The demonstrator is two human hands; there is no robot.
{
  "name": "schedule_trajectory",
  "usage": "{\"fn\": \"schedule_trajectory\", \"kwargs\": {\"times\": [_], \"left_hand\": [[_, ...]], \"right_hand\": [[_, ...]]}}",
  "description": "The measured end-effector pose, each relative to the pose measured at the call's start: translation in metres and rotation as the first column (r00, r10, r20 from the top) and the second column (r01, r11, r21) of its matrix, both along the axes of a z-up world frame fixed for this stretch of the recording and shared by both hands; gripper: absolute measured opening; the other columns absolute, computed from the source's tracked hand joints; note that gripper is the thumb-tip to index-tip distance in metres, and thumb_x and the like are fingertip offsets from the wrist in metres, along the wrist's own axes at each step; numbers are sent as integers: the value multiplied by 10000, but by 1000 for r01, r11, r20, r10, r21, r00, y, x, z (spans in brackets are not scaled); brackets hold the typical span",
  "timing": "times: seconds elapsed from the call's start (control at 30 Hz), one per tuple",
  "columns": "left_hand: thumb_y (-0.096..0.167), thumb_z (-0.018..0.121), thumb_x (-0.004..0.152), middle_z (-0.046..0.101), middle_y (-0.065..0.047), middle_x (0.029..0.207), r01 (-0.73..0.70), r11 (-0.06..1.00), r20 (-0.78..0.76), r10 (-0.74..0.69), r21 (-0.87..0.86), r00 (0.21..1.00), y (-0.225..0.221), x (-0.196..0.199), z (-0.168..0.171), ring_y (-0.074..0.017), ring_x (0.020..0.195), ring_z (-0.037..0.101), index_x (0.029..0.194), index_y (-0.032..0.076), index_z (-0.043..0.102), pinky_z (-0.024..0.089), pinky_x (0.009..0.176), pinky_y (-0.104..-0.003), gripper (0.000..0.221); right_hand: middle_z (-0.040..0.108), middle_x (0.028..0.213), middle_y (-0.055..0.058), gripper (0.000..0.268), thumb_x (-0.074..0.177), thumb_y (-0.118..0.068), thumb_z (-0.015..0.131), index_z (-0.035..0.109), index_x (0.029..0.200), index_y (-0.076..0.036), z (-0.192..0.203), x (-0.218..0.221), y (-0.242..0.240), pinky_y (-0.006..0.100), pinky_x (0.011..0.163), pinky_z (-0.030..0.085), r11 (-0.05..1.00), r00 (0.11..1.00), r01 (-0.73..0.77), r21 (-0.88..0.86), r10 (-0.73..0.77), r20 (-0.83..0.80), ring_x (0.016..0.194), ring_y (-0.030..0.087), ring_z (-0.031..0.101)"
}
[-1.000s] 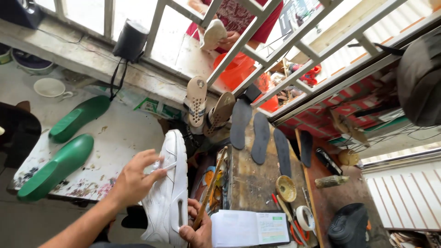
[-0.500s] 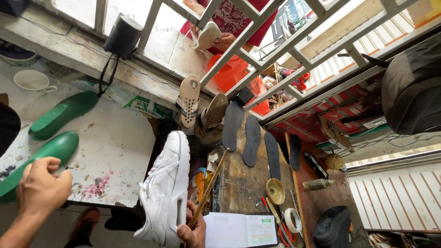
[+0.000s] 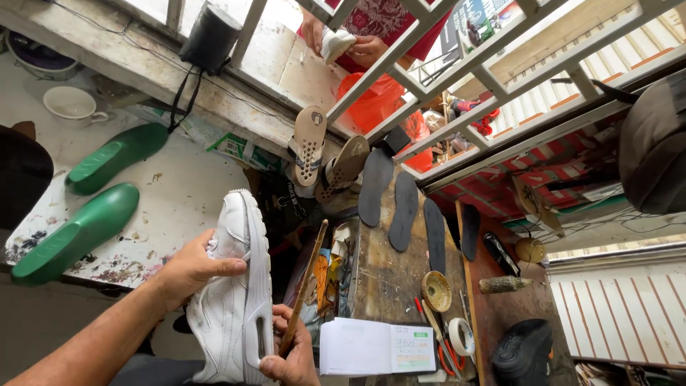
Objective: Applying liquid to a shoe sole with a brush and inspecting sneakers
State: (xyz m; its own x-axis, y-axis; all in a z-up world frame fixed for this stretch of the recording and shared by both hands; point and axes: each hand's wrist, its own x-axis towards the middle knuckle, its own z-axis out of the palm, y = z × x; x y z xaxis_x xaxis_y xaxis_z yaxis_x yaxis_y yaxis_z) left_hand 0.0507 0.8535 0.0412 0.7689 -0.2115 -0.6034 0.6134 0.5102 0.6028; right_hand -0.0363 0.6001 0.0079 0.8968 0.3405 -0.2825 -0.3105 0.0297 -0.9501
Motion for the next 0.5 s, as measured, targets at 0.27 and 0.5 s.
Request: {"fn": "schedule_trajectory", "kwargs": {"times": [0.27,0.5], "left_hand": [[191,1018,517,842,-1,1006,74,715,187,-279,696,942,6,-15,27,-173,946,751,1301,272,690,577,808,-340,854],[57,712,866,781,-73,976,-605,563,626,-769,564,-132,-3,-21,26,-273,885,705,937,90,633,532,835,-463,112]], "right_hand": [[717,1103,182,617,872,-392,729,597,1275,57,-19,12,-10,253,431,453,980,980,197,2,-197,-16,417,46,341],[660,1239,244,966,868,-626,463,432,1532,75,-5,18,-11,295,489,500,905,902,246,347,-83,-423,525,102,363]]}}
